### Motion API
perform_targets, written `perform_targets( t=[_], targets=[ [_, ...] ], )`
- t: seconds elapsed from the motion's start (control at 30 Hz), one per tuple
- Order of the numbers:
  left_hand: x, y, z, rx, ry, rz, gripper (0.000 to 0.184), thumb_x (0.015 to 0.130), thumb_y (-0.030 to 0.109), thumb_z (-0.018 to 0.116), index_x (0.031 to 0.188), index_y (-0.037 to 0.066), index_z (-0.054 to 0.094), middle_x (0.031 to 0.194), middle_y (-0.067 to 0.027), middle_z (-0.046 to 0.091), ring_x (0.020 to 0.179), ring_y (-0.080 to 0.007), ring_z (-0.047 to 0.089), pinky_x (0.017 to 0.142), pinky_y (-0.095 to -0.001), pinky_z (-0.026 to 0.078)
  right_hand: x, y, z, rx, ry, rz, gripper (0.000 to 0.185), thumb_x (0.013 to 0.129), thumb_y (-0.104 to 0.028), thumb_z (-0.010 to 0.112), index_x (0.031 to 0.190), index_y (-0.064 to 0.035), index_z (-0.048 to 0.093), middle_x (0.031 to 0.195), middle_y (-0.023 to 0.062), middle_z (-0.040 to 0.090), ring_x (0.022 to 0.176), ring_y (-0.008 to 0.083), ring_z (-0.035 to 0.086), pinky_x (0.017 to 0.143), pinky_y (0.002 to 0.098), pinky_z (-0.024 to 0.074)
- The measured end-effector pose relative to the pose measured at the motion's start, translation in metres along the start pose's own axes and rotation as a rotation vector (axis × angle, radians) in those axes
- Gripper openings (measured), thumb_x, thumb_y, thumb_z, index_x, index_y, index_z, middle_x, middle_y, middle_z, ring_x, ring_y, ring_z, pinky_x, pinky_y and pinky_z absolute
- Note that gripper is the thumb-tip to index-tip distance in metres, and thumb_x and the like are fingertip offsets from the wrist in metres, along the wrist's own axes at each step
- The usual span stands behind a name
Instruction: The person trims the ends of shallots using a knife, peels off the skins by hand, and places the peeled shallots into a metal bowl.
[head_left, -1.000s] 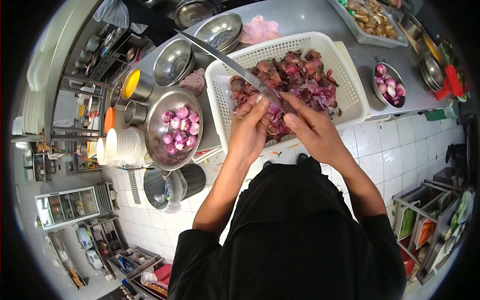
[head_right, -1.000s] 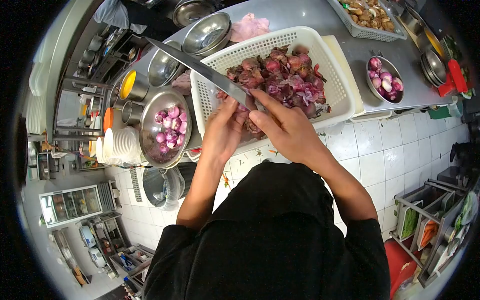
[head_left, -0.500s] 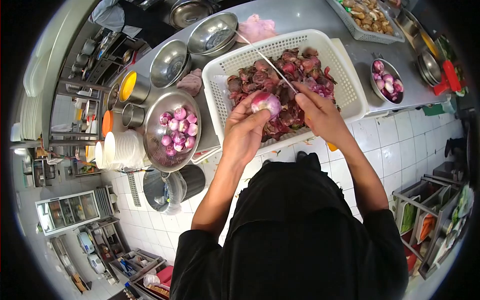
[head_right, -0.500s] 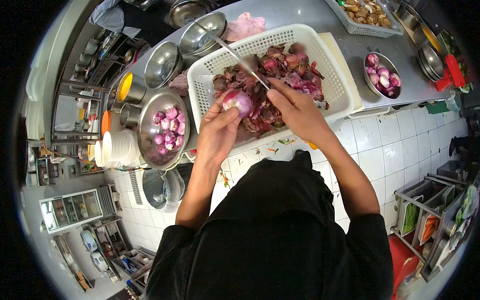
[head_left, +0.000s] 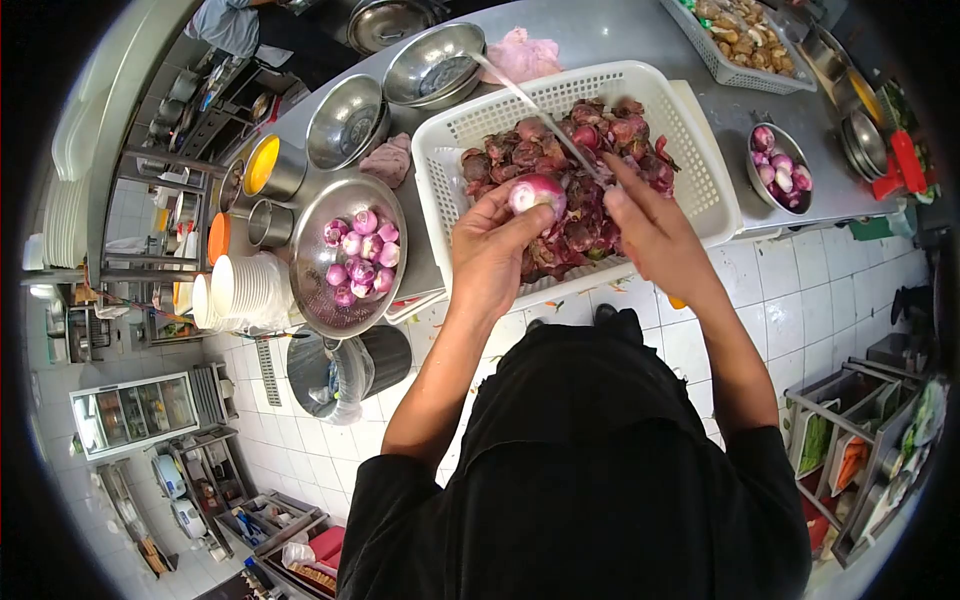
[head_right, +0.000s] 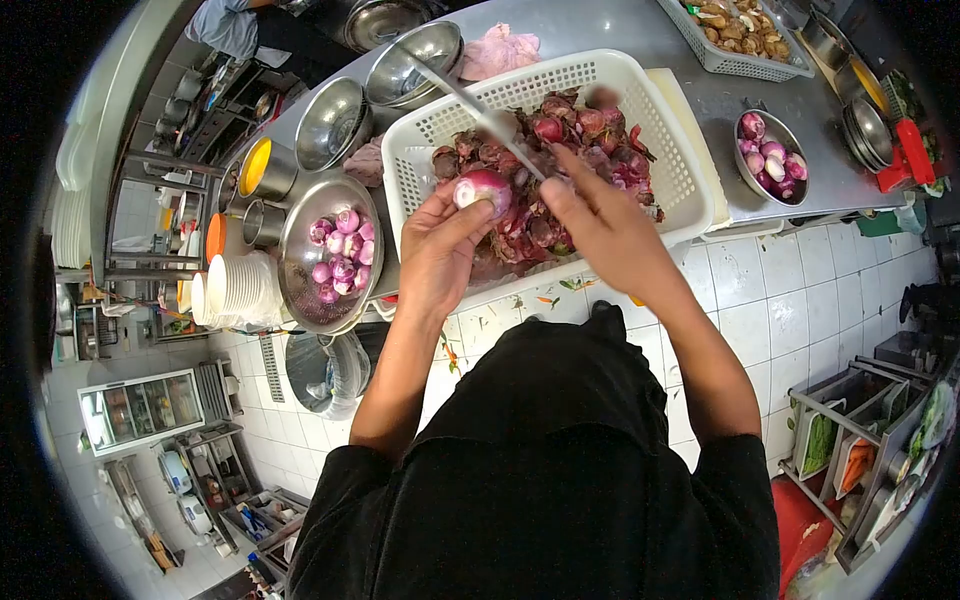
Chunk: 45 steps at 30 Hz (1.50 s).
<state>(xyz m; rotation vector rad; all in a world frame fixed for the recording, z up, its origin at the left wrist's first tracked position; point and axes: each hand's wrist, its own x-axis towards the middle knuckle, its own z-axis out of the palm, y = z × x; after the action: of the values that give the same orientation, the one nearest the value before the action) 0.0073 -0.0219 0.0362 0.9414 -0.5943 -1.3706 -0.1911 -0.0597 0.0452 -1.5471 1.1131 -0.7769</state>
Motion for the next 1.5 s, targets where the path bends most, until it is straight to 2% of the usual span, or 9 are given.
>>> perform_targets(
  t=[0.13,0.27,0.57,0.67,0.8,1.0,1.2,1.37,1.5],
  targets=[
    [0.002,-0.004,0.001,0.041,-0.004,-0.011,0.029,0.084,-0.01,0.064,0.113,-0.007,0.061,0.104,-0.0126,0.069,0.09,-0.0175,0.068,0.083,-0.03,0.056,-0.012,-0.012,0.009,-0.133,-0.051,-0.196,0.064,0.096,-0.039,0.058,0.143,0.0014,0.042,0.063,0.0175,0.056,0.059,0.0227,0.062,0.06,0.0356,0.0463],
    [0.0,-0.003,0.004,0.069,0.01,-0.011,0.03,0.084,-0.011,0.061,0.113,-0.007,0.061,0.103,-0.0132,0.069,0.089,-0.0169,0.068,0.08,-0.0288,0.056,-0.015,-0.017,0.01,-0.173,-0.092,-0.26,0.065,0.096,-0.039,0.058,0.142,0.0031,0.042,0.061,0.0174,0.057,0.056,0.0314,0.061,0.059,0.0366,0.0459],
    [-0.001,-0.01,-0.003,0.044,-0.03,0.006,0.031,0.083,-0.012,0.061,0.114,-0.008,0.062,0.104,-0.0136,0.069,0.094,-0.0173,0.067,0.085,-0.0298,0.054,-0.017,-0.027,0.01,-0.154,-0.142,-0.161,0.058,0.097,-0.036,0.056,0.139,0.0037,0.046,0.066,0.0215,0.06,0.062,0.0301,0.065,0.063,0.0368,0.0487],
    [-0.002,-0.008,0.0,0.062,-0.026,0.014,0.034,0.081,-0.011,0.065,0.115,-0.008,0.062,0.105,-0.013,0.069,0.095,-0.0168,0.066,0.087,-0.0304,0.054,-0.009,-0.003,0.01,-0.06,-0.128,-0.163,0.055,0.099,-0.038,0.054,0.14,-0.0012,0.05,0.059,0.0128,0.057,0.053,0.0201,0.059,0.056,0.0322,0.0456],
    [-0.007,-0.004,0.003,0.089,-0.081,0.027,0.041,0.081,-0.011,0.067,0.121,-0.008,0.059,0.107,-0.0131,0.068,0.096,-0.0167,0.066,0.089,-0.0304,0.054,0.003,-0.002,-0.005,0.222,-0.097,0.199,0.052,0.102,-0.042,0.05,0.143,-0.0101,0.05,0.058,-0.0065,0.04,0.051,0.0029,0.038,0.048,0.0212,0.0308],
    [0.002,-0.005,-0.002,0.141,-0.064,0.005,0.044,0.082,-0.009,0.068,0.124,-0.007,0.056,0.111,-0.014,0.067,0.096,-0.0177,0.067,0.086,-0.03,0.055,-0.004,-0.015,-0.011,0.182,-0.129,0.076,0.053,0.102,-0.042,0.05,0.144,-0.009,0.049,0.057,-0.0051,0.042,0.051,0.0042,0.041,0.047,0.023,0.033],
    [0.005,-0.001,0.002,0.164,-0.025,-0.051,0.04,0.083,-0.006,0.069,0.121,-0.007,0.058,0.108,-0.0136,0.067,0.095,-0.018,0.067,0.083,-0.0299,0.057,0.001,-0.009,-0.015,0.168,-0.149,0.236,0.06,0.101,-0.045,0.05,0.143,-0.0024,0.047,0.06,-0.001,0.05,0.055,0.0073,0.048,0.052,0.0262,0.0401],
    [0.005,-0.002,0.008,0.175,-0.008,-0.034,0.037,0.083,-0.006,0.068,0.119,-0.007,0.059,0.107,-0.0135,0.068,0.093,-0.0174,0.067,0.082,-0.0297,0.056,-0.006,0.004,0.002,-0.06,0.017,-0.168,0.065,0.098,-0.043,0.053,0.142,0.0047,0.043,0.064,0.0098,0.06,0.06,0.02,0.06,0.061,0.035,0.0478],
    [0.006,-0.008,0.002,0.154,-0.025,-0.021,0.03,0.084,-0.008,0.063,0.114,-0.008,0.06,0.105,-0.013,0.068,0.091,-0.0161,0.067,0.082,-0.0294,0.056,-0.022,-0.023,0.005,-0.151,-0.104,-0.125,0.068,0.096,-0.041,0.056,0.143,0.0049,0.04,0.066,0.0179,0.06,0.06,0.0266,0.063,0.063,0.0359,0.048]
  ],
)
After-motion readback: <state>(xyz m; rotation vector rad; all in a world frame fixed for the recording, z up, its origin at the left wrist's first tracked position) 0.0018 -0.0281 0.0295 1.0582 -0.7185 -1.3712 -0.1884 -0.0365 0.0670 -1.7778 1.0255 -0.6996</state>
